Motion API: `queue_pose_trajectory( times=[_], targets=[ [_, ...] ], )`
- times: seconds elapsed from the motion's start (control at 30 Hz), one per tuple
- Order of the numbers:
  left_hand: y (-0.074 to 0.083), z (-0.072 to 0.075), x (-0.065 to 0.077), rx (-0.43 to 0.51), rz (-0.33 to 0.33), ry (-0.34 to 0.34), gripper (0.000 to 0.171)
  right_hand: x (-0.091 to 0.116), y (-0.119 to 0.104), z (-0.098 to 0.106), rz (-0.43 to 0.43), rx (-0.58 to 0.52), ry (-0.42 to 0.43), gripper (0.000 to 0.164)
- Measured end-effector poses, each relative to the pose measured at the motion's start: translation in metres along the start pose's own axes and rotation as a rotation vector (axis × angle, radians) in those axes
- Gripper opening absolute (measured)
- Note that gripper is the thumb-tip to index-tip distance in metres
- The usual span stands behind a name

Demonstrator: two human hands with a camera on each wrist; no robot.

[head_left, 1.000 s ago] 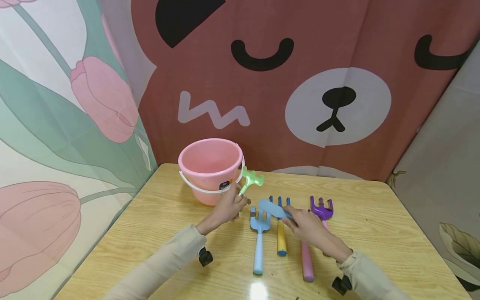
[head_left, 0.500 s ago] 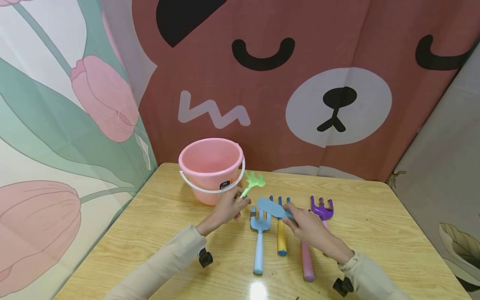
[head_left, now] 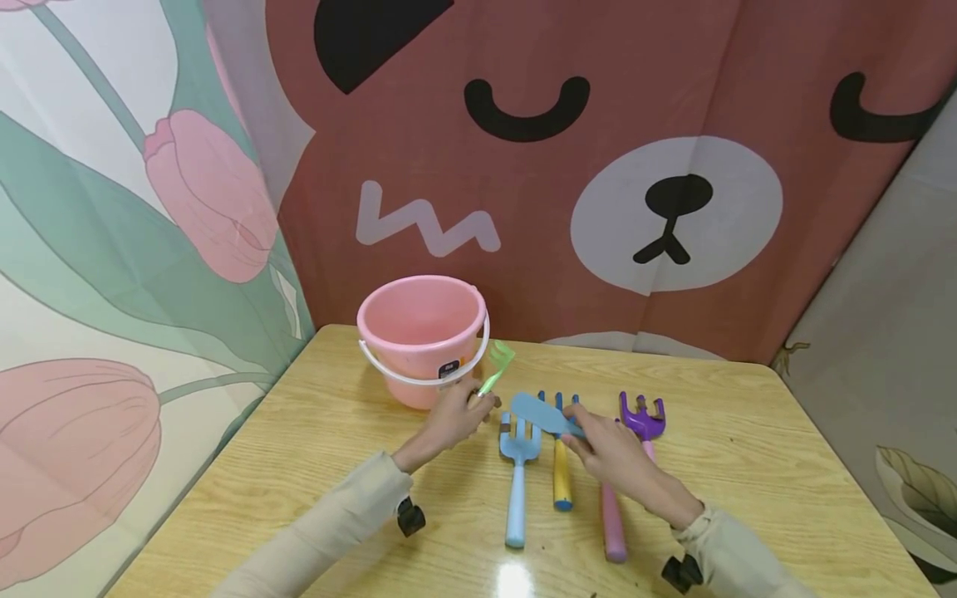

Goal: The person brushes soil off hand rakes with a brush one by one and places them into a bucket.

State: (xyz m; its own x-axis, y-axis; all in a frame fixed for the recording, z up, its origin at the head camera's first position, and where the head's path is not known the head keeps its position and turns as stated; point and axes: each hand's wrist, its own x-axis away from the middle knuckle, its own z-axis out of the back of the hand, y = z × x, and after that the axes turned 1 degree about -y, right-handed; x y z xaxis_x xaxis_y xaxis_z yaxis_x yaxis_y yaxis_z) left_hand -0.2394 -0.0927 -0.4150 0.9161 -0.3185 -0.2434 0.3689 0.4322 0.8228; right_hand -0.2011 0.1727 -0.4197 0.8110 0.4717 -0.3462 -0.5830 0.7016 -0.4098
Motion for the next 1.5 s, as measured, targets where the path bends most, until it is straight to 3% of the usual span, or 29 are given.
queue_pose_trajectory(
  times=[0.17, 0.5, 0.7, 0.97, 1.27, 1.5],
  targets=[
    [0.002, -0.001, 0.002, -0.002, 0.01, -0.016, 0.016, -0.001, -0.001, 0.0, -0.002, 0.01, 0.005, 0.027],
    [0.001, -0.003, 0.005, 0.086, 0.045, -0.059, 0.023, -0.001, -0.001, -0.002, 0.003, 0.01, 0.01, 0.026],
    [0.0, -0.004, 0.005, 0.108, 0.032, -0.076, 0.027, -0.003, -0.003, -0.002, 0.012, 0.004, 0.018, 0.025],
    [-0.002, -0.008, 0.006, 0.172, 0.006, -0.083, 0.019, -0.004, -0.001, -0.005, 0.045, -0.025, 0.056, 0.026],
    [-0.001, -0.008, 0.005, 0.118, 0.007, -0.079, 0.017, -0.009, 0.002, -0.003, 0.078, -0.015, 0.147, 0.032],
    [0.0, -0.009, 0.007, 0.093, -0.006, -0.119, 0.021, -0.017, 0.001, -0.001, 0.096, -0.023, 0.208, 0.033]
  ],
)
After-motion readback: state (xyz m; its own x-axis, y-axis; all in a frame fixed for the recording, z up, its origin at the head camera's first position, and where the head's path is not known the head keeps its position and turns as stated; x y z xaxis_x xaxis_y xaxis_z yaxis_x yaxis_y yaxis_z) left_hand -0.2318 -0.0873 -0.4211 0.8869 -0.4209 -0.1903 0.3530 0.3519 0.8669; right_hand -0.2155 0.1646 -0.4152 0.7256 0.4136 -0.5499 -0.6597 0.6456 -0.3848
